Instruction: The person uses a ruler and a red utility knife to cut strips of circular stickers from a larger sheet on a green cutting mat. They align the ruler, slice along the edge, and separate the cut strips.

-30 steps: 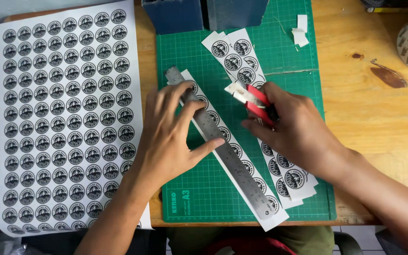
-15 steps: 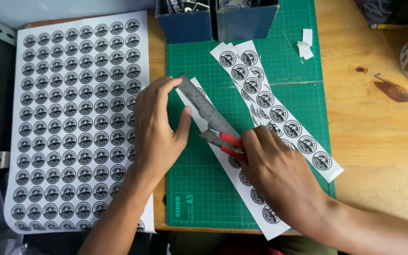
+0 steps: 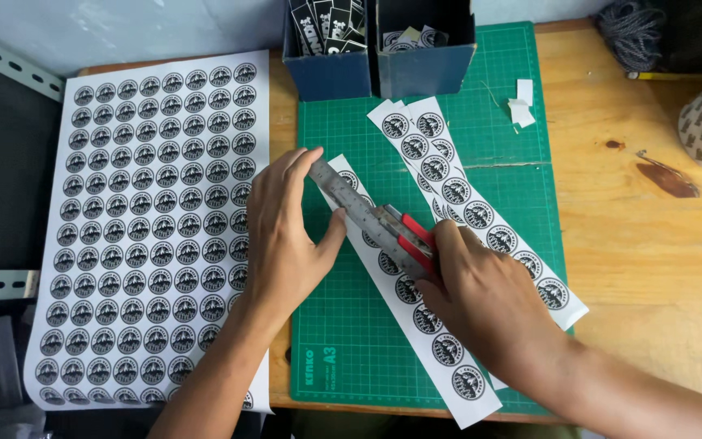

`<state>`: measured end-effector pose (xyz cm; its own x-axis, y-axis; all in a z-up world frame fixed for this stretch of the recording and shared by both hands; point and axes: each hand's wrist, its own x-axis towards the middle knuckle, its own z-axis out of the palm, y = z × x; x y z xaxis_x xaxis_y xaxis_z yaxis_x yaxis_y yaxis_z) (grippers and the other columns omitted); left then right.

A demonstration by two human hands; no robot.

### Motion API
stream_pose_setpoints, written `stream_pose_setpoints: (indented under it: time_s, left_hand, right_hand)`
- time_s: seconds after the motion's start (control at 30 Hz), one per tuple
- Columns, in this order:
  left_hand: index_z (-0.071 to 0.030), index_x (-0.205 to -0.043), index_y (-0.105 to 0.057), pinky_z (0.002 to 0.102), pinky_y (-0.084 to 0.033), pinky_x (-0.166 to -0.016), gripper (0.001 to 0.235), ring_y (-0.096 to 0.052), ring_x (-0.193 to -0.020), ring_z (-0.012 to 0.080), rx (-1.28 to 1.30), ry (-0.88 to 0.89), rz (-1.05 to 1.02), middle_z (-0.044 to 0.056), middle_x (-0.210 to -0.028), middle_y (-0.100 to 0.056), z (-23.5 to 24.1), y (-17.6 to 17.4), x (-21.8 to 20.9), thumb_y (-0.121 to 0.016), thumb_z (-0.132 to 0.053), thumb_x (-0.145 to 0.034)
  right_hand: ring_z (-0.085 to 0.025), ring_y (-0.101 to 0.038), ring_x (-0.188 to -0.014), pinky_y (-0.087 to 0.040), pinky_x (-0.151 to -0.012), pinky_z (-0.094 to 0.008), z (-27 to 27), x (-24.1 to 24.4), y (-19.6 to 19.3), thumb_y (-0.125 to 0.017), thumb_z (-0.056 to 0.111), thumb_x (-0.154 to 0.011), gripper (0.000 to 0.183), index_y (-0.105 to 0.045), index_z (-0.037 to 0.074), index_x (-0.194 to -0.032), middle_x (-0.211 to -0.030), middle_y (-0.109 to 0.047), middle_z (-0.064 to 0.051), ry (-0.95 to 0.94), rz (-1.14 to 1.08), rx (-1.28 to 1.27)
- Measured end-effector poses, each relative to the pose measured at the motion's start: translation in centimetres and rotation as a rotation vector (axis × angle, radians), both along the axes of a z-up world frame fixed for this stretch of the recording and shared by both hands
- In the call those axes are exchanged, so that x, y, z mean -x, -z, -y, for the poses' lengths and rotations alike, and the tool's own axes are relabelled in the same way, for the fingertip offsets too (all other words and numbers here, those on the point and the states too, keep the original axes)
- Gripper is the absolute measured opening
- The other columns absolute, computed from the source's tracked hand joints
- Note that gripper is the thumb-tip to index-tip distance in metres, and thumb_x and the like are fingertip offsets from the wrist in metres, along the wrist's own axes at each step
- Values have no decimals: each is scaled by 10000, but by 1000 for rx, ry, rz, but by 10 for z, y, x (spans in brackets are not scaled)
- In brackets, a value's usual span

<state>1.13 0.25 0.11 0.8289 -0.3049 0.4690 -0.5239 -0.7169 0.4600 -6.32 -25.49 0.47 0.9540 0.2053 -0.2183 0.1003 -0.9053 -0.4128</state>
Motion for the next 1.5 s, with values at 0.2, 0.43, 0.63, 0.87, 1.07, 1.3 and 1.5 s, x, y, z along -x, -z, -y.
stream_pose_setpoints:
  time_s: [0.2, 0.43, 0.63, 0.87, 1.07, 1.3, 1.5]
  left_hand:
    - [-32, -1527, -593, 529, -468, -1286, 594, -599, -1448, 390, 93, 65, -6, 196, -1507, -657, 3, -5, 1, -739, 30, -955]
    - [-47, -1372, -702, 492, -521, -1232, 393, -647, -1360, 350, 177, 115, 63, 163, -1429, -699, 10, -15, 5, -697, 65, -995]
    - [-43, -1293, -736, 481, -547, -1191, 316, -671, -1307, 349, 203, 134, 89, 167, -1374, -714, 12, -21, 7, -672, 70, -1004]
    - [-57, -1275, -740, 480, -524, -1195, 329, -683, -1294, 342, 188, 130, 89, 153, -1350, -726, 11, -18, 6, -673, 73, -980]
    - [-61, -1263, -739, 477, -507, -1191, 296, -697, -1294, 344, 178, 151, 63, 146, -1345, -740, 11, -17, 5, -674, 47, -996]
    - [-55, -1263, -737, 484, -505, -1210, 258, -694, -1303, 349, 167, 151, 51, 137, -1345, -748, 12, -19, 6, -664, 23, -1028]
    - [-63, -1253, -748, 464, -505, -1177, 307, -703, -1274, 331, 155, 149, 57, 119, -1328, -758, 13, -20, 7, -684, 61, -980]
  right_hand:
    - [-424, -705, -742, -527, -592, -584, 0, -2, 0, -741, 386, -1011, 381, -451, 163, -1120, -977, -699, -81, 10, -21, 23]
    - [-437, -679, -719, -506, -575, -597, 1, -3, 5, -748, 333, -976, 363, -460, 158, -1109, -975, -691, -97, 11, 4, -34]
    - [-453, -661, -694, -479, -595, -595, 1, -7, 6, -733, 258, -960, 300, -479, 158, -1086, -821, -729, -122, 16, -51, -160]
    - [-445, -654, -642, -523, -477, -596, -2, 2, -11, -650, 416, -1137, 290, -493, 172, -1128, -1078, -602, -71, -20, 36, -73]
    - [-404, -632, -493, -512, -331, -525, -6, 14, -2, -598, 368, -1158, 223, -496, 173, -1195, -1048, -558, -65, -91, 143, 154]
    - [-306, -649, -541, -562, -330, -465, -8, 22, 2, -694, -51, -884, 423, -512, 151, -1208, -1075, -544, -70, -196, 179, 298]
    - [-479, -678, -583, -514, -429, -630, -6, 7, -1, -632, 437, -1142, 297, -496, 175, -1180, -1010, -619, -69, -1, 21, 34]
